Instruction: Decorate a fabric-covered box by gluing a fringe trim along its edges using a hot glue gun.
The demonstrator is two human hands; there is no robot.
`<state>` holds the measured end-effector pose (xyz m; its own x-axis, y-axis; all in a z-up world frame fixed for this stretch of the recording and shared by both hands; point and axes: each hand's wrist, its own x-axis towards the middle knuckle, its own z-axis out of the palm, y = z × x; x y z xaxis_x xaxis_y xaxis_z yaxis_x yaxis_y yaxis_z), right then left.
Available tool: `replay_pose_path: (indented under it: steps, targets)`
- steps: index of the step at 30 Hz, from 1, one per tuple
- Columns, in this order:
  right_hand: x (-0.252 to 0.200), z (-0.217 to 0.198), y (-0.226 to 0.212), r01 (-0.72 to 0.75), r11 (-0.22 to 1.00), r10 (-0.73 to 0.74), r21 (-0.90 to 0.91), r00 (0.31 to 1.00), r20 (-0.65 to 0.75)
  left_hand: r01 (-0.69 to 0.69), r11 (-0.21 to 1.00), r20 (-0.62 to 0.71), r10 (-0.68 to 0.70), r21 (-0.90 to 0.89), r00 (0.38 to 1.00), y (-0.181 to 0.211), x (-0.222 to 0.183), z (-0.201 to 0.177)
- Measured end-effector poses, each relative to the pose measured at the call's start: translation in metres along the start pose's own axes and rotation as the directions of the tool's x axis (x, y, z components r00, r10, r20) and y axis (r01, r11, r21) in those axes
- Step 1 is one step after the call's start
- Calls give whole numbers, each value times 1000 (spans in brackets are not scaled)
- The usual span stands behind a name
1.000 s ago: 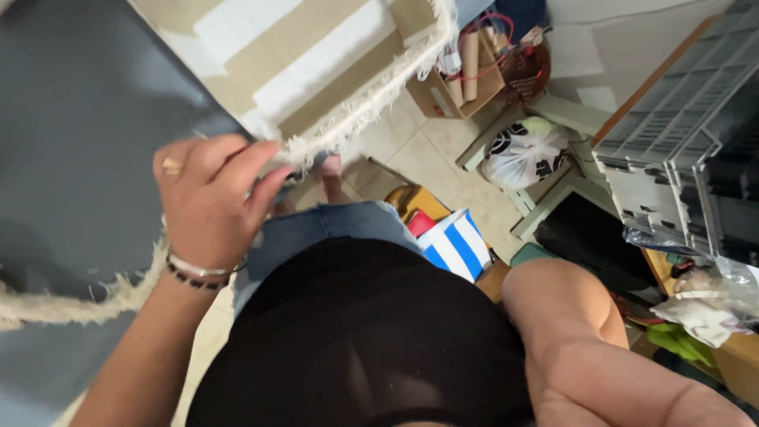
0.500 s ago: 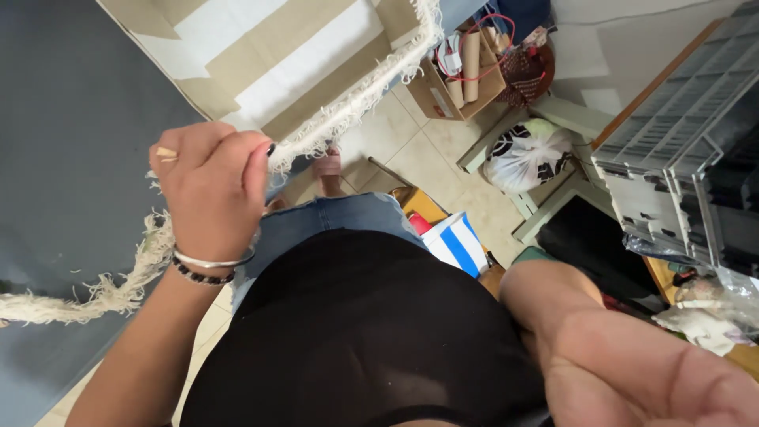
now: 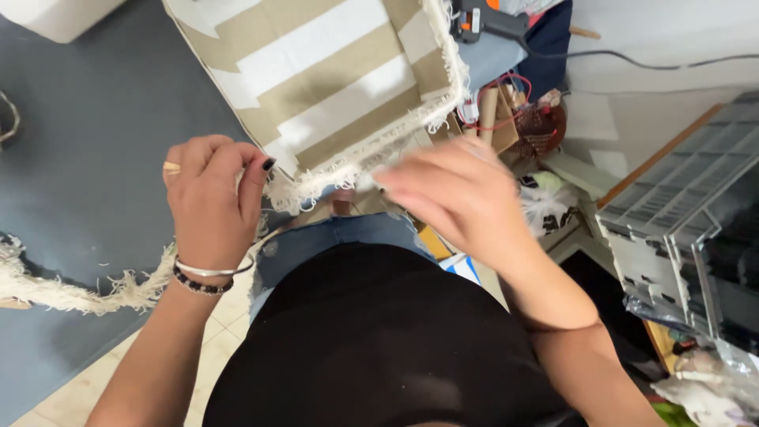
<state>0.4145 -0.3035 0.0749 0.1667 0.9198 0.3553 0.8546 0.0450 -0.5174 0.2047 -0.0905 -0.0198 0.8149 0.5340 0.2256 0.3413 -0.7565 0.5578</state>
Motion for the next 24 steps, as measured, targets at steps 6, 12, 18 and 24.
replay_pose_path:
  steps: [6,12,18,24]
  targets:
    - [59,66,27,-174,962,105,209,946,305,-66,997,-59,68,41,996,-1,32,-16]
    - [96,93,33,-291,880,88,375,877,473,-63,995,-39,61,-73,997,-2,32,-31]
    - [79,94,45,-298,877,198,377,939,282,224,496,259,1,-839,966,-37,-37,-41]
    - [34,46,56,-205,916,217,345,976,4,425,480,384,-188,-767,904,-95,-127,-34]
